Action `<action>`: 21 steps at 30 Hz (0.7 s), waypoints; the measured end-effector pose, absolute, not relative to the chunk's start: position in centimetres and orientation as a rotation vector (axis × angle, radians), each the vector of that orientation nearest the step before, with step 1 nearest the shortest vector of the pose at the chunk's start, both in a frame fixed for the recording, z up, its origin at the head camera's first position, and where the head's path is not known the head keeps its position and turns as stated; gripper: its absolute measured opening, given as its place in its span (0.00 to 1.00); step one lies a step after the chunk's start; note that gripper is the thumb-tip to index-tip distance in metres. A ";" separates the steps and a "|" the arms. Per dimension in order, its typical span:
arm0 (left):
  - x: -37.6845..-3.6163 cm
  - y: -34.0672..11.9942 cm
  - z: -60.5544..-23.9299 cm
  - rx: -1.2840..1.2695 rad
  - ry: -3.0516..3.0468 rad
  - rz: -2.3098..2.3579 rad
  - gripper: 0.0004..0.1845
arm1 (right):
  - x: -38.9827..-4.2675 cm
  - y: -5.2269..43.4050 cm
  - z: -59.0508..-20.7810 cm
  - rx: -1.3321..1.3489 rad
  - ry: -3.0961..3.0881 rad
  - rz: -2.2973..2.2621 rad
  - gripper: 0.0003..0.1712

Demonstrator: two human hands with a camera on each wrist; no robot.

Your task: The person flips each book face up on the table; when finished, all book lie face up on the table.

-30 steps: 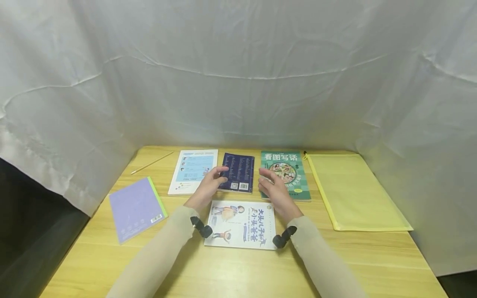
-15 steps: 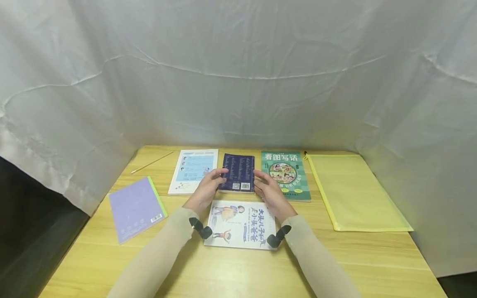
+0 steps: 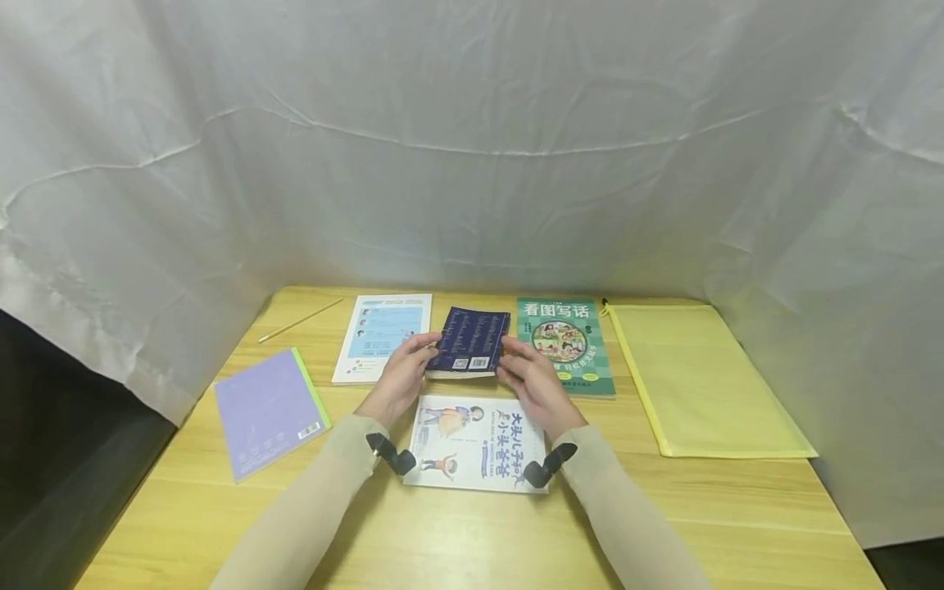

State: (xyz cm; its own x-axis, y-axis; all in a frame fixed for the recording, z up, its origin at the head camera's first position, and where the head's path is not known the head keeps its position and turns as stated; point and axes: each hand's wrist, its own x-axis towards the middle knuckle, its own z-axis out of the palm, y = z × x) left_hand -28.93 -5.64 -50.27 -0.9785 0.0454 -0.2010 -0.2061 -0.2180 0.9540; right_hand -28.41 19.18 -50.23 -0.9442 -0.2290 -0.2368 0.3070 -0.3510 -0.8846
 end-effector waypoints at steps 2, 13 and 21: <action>-28.7 -5.5 -50.1 -0.198 1.846 2.325 0.23 | -28.4 19.0 -50.3 0.118 1.581 -2.333 0.34; -28.1 -5.5 -50.5 -0.190 1.815 2.356 0.22 | -27.8 18.4 -50.9 0.131 1.623 -2.314 0.35; -27.9 -5.4 -50.9 -0.184 1.806 2.377 0.21 | -27.6 18.5 -50.5 0.048 1.540 -2.440 0.38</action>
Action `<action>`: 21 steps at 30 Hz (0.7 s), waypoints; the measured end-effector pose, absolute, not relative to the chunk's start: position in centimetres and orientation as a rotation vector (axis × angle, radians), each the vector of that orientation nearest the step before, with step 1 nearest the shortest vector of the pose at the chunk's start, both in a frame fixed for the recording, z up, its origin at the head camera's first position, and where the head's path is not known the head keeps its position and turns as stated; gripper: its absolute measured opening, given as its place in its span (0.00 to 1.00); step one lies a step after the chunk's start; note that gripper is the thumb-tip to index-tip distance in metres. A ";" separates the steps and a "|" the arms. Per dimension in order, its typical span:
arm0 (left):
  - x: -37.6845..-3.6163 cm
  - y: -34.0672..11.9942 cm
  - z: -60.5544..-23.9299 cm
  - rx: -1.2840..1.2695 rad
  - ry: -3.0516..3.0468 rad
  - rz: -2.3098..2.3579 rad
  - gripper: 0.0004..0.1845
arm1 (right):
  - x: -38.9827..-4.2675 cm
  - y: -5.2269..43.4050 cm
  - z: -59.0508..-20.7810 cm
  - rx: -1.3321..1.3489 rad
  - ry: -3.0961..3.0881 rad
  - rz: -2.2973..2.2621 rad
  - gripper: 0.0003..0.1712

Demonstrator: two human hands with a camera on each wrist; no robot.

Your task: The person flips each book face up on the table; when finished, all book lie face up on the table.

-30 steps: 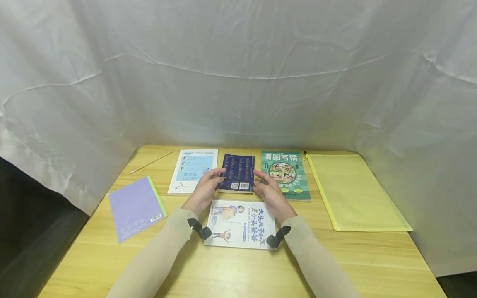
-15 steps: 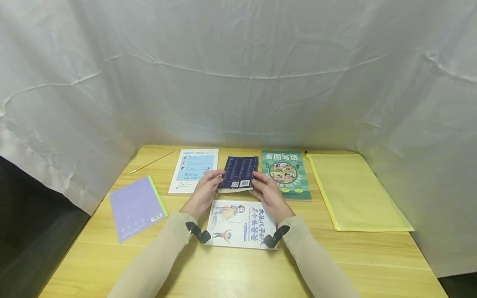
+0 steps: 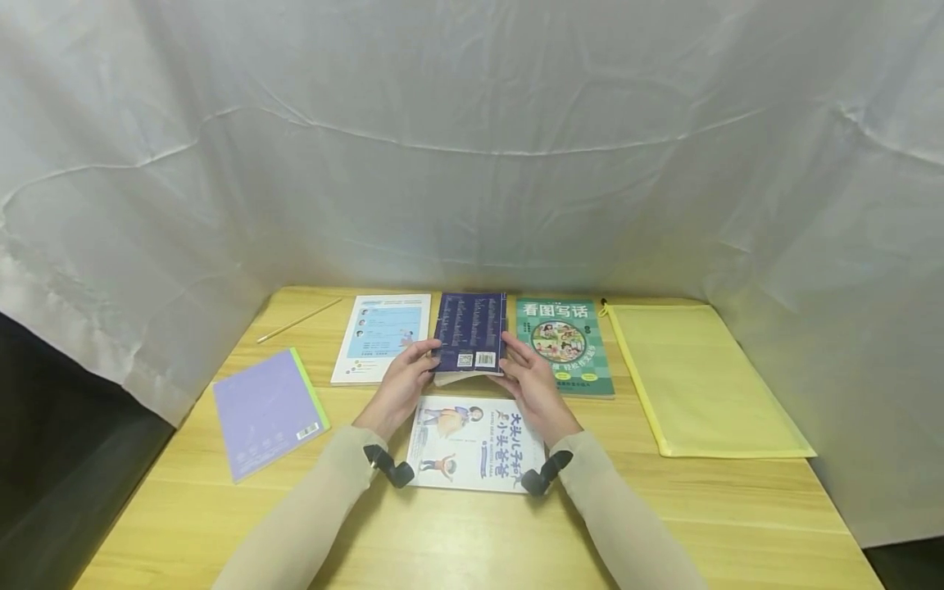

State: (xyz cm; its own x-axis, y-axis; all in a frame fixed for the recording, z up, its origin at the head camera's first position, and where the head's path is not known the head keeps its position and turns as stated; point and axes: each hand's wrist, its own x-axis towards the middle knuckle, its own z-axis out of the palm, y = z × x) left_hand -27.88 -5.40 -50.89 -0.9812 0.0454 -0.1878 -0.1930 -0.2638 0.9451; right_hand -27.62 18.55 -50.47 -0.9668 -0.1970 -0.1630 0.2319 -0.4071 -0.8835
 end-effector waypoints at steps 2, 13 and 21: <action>-27.8 -5.4 -50.9 -0.186 1.794 2.379 0.21 | -27.6 18.5 -50.3 0.030 1.512 -2.468 0.38; -27.2 -5.4 -50.8 -0.085 1.524 2.525 0.21 | -27.1 19.0 -50.3 0.013 1.513 -2.518 0.38; -26.8 -5.9 -50.8 0.033 1.448 2.558 0.28 | -26.7 19.7 -50.7 -0.019 1.618 -2.420 0.47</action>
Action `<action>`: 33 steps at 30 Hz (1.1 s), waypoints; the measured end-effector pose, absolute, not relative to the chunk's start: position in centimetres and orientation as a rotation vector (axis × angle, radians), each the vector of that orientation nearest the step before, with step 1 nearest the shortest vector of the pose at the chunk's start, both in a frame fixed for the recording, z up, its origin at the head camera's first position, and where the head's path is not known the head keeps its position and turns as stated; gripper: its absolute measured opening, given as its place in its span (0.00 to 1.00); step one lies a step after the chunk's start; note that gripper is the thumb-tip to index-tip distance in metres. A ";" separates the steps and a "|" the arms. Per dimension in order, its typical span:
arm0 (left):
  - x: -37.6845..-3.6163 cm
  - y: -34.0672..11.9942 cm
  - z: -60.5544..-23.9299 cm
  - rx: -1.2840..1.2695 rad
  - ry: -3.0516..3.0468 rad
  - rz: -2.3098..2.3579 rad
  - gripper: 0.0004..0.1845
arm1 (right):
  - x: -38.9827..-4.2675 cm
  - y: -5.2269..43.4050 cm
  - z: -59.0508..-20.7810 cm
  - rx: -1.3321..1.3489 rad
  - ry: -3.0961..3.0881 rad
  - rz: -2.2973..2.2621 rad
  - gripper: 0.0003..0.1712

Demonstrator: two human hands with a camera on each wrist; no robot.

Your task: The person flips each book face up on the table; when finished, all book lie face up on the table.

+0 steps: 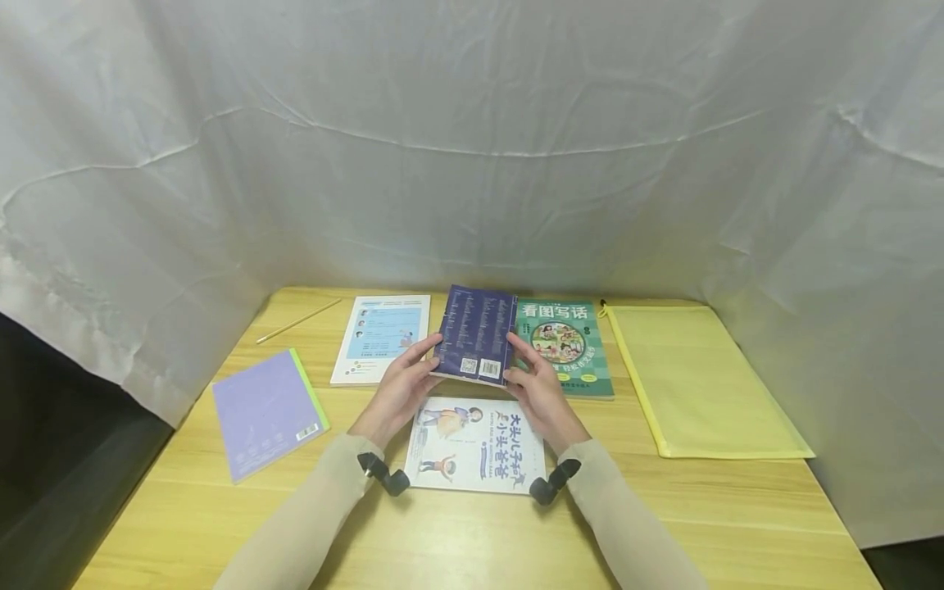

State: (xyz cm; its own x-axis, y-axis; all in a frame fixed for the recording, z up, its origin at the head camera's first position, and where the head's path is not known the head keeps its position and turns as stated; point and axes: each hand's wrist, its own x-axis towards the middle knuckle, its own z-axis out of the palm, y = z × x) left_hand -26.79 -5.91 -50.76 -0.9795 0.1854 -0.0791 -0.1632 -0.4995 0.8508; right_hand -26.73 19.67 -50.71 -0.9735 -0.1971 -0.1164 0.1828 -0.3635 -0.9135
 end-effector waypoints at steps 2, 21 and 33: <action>-26.7 -6.1 -50.8 0.073 1.437 2.552 0.30 | -26.7 19.8 -50.7 -0.026 1.640 -2.400 0.47; -25.6 -8.2 -51.1 0.132 1.469 2.458 0.27 | -26.2 21.4 -51.4 -0.033 1.810 -2.378 0.31; -25.0 -8.8 -50.8 0.078 1.457 2.487 0.22 | -25.7 22.8 -51.6 -0.033 1.880 -2.370 0.29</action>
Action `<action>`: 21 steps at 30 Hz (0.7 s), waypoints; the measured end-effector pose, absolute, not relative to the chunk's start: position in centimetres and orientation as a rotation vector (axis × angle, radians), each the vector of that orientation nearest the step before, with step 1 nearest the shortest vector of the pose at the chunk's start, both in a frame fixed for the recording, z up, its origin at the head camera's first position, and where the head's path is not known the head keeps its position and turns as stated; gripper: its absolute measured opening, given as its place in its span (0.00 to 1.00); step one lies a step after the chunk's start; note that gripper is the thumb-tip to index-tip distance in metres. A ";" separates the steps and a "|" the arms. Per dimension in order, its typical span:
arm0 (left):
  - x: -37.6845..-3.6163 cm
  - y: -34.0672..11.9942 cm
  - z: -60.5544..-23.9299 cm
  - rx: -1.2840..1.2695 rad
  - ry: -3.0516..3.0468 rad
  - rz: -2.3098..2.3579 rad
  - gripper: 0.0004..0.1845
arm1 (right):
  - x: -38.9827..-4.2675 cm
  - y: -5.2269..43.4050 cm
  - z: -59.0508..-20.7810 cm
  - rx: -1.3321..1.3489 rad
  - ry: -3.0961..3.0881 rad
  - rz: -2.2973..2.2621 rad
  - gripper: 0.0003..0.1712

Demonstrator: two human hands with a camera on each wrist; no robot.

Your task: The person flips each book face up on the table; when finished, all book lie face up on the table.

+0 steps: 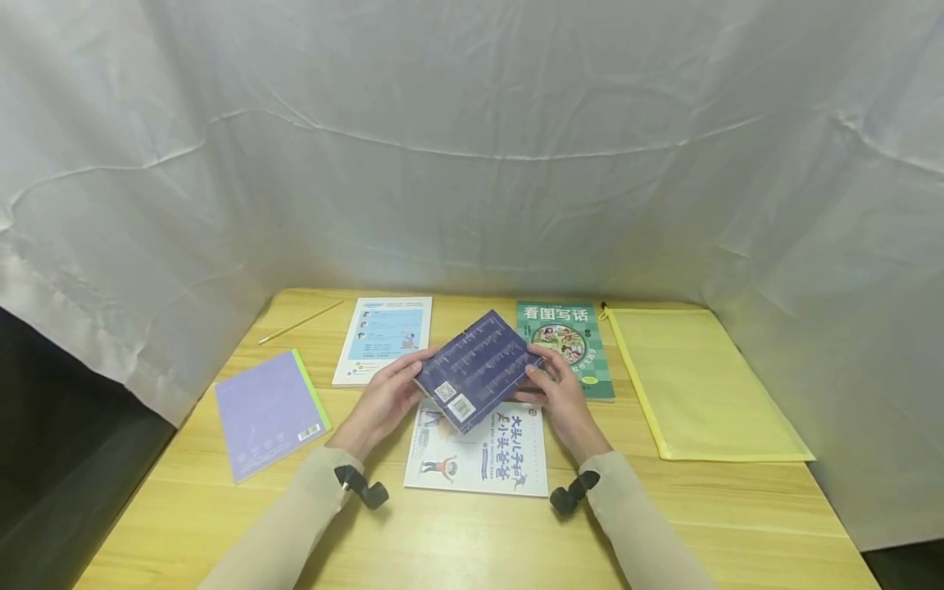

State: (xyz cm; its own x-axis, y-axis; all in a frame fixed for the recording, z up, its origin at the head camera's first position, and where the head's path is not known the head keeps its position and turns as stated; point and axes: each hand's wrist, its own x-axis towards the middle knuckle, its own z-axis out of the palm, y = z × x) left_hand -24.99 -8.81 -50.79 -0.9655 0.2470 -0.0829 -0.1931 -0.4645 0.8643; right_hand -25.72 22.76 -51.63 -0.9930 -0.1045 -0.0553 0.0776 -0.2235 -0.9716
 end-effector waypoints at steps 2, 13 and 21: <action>-25.0 -9.0 -50.8 0.047 1.444 2.503 0.22 | -25.6 23.1 -51.6 -0.051 1.867 -2.378 0.27; -24.7 -9.6 -50.5 0.119 1.338 2.531 0.26 | -25.5 23.6 -51.4 -0.082 1.850 -2.370 0.32; -24.7 -9.6 -50.4 0.062 1.310 2.580 0.25 | -25.4 23.8 -51.6 -0.129 1.903 -2.338 0.31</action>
